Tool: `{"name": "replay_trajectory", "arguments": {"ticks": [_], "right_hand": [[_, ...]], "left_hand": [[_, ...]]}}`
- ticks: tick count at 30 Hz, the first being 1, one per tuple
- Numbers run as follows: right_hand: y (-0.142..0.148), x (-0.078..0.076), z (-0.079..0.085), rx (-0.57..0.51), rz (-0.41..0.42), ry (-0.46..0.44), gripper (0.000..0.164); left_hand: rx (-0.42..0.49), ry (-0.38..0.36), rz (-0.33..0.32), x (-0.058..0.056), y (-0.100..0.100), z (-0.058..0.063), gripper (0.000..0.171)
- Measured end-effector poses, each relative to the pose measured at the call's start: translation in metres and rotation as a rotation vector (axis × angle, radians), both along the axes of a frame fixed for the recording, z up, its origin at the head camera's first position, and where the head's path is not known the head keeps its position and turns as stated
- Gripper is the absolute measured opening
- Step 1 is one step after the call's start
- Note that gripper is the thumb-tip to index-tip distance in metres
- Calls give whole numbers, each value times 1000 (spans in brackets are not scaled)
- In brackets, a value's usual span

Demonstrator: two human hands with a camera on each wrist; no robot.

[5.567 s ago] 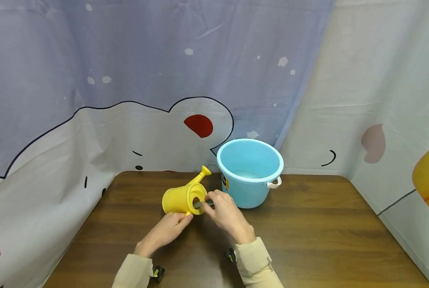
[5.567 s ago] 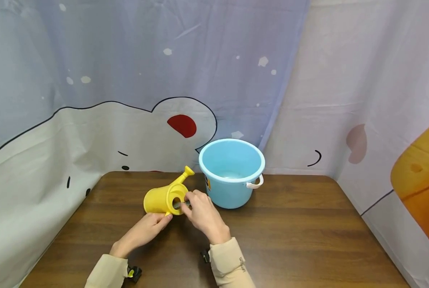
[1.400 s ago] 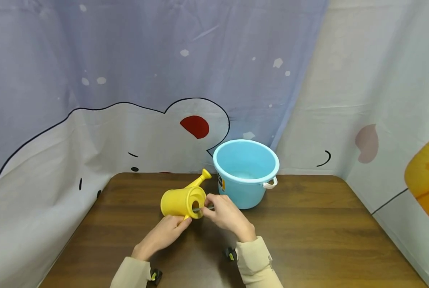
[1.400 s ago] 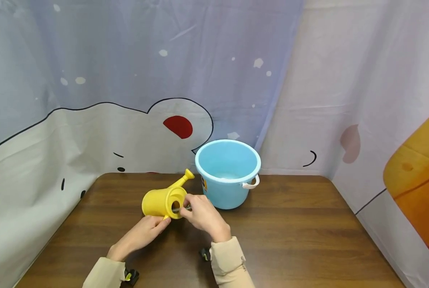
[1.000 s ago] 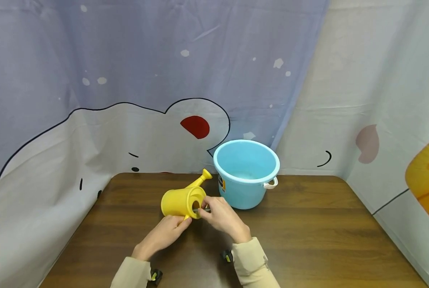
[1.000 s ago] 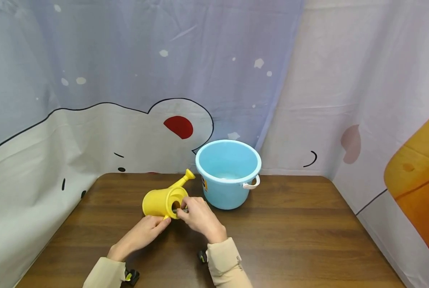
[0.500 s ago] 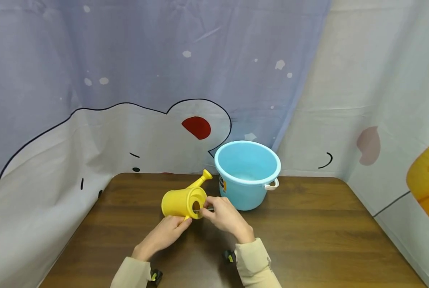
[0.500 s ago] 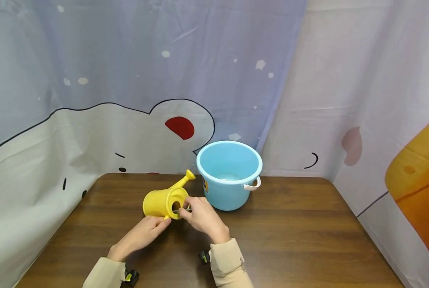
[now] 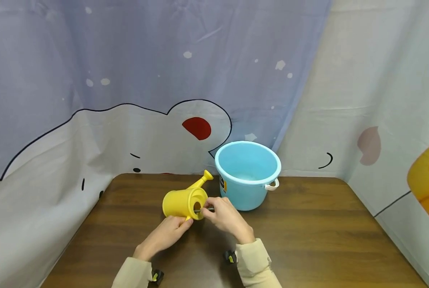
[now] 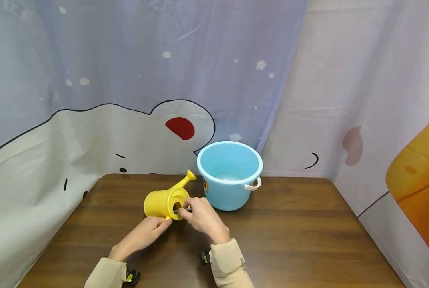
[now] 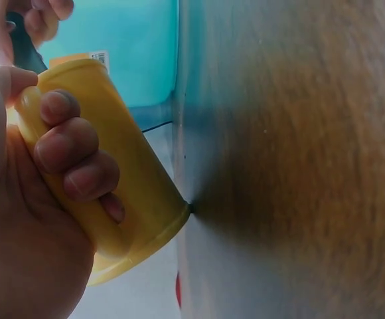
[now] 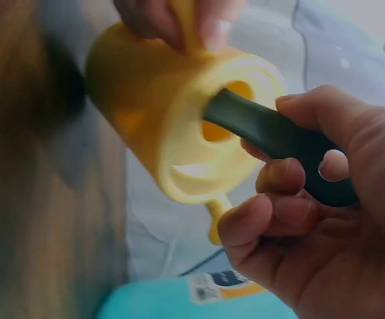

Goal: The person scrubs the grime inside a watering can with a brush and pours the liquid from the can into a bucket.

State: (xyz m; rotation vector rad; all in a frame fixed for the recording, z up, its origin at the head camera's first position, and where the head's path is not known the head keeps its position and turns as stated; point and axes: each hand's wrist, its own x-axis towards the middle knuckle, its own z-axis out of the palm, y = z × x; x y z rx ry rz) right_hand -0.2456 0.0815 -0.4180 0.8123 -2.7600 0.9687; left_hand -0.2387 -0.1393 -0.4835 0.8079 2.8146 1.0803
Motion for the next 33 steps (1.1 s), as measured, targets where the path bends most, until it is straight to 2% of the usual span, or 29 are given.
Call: {"name": "replay_trajectory", "arguments": {"ticks": [6, 11, 19, 25, 33], "right_hand": [[-11, -3, -14, -41, 0, 9, 18], [-11, -6, -19, -71, -4, -16, 20], [3, -4, -6, -79, 12, -63, 10], [11, -1, 5, -92, -5, -69, 13], [3, -3, -3, -106, -17, -68, 14]], "left_hand": [[-7, 25, -10, -1, 0, 0, 47], [-8, 23, -10, -1, 1, 1, 47], [10, 5, -3, 0, -1, -1, 45], [3, 1, 8, -1, -1, -1, 45], [-4, 6, 1, 0, 0, 0, 45]]}}
